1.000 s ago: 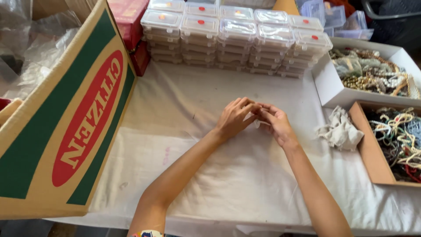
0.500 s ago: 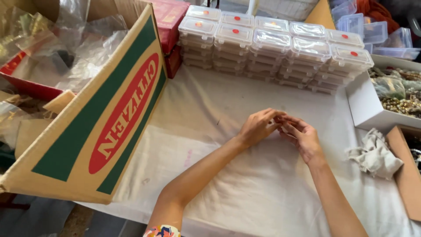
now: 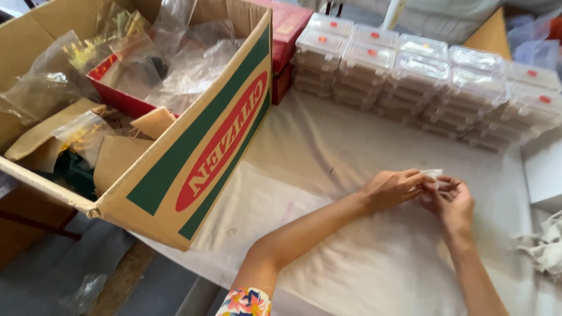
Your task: Packaging jewelry and accessories into small plastic cases and cloth pouches.
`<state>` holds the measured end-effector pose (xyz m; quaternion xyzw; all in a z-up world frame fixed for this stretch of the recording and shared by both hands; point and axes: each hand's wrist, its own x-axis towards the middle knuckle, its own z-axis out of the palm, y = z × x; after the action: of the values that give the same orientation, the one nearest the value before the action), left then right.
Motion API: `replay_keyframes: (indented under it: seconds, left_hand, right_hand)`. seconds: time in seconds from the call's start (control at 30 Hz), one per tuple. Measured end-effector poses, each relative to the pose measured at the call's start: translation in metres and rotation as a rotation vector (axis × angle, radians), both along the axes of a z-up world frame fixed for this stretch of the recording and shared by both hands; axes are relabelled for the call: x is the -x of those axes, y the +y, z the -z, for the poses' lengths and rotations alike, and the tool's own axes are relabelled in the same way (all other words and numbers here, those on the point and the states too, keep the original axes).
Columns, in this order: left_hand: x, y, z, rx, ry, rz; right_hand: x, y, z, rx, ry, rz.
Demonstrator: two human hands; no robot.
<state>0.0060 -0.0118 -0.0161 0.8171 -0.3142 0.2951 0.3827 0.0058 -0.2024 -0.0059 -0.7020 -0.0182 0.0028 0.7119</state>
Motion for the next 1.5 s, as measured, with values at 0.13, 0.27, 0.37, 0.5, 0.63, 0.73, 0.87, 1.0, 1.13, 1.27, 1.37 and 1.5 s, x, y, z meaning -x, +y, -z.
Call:
replay_keyframes:
  seconds: [0.13,0.27,0.37,0.5,0.63,0.73,0.87,1.0,1.13,1.27,1.37,1.5]
  left_hand:
    - [0.0,0.003,0.003,-0.006,0.03,0.0]
    - [0.003,0.003,0.0,0.049,0.043,0.01]
    - [0.006,0.003,-0.008,0.077,0.051,-0.002]
    - [0.008,0.013,-0.019,0.104,0.087,-0.035]
    - [0.014,0.013,-0.023,0.178,0.095,0.003]
    - [0.01,0.007,-0.019,0.133,0.03,-0.004]
    - [0.011,0.006,-0.014,0.021,-0.021,-0.028]
    - [0.012,0.005,-0.014,-0.024,-0.079,-0.027]
    - [0.016,0.009,-0.02,-0.01,-0.114,-0.016]
    - [0.012,0.01,-0.019,-0.022,-0.104,-0.038]
    - [0.015,0.01,-0.022,0.009,-0.067,-0.057]
    - [0.021,0.012,-0.031,0.063,0.022,-0.059]
  right_hand:
    - [0.01,0.012,-0.015,0.094,-0.084,0.0]
    - [0.014,0.013,-0.017,0.209,-0.12,0.057]
    - [0.01,0.011,-0.022,0.146,-0.077,0.021]
    - [0.012,0.016,-0.036,-0.024,0.06,-0.119]
    - [0.021,0.019,-0.039,0.093,0.061,-0.089]
    - [0.019,0.015,-0.035,0.062,0.016,-0.065]
    - [0.013,0.011,-0.024,0.071,0.033,-0.021]
    - [0.008,0.006,-0.014,0.068,0.002,0.004]
    - [0.011,0.013,-0.017,0.132,-0.023,0.049]
    - [0.01,0.021,-0.022,0.279,-0.041,0.123]
    - [0.01,0.021,-0.022,0.324,-0.019,0.146]
    - [0.009,0.009,-0.019,0.146,0.054,0.011]
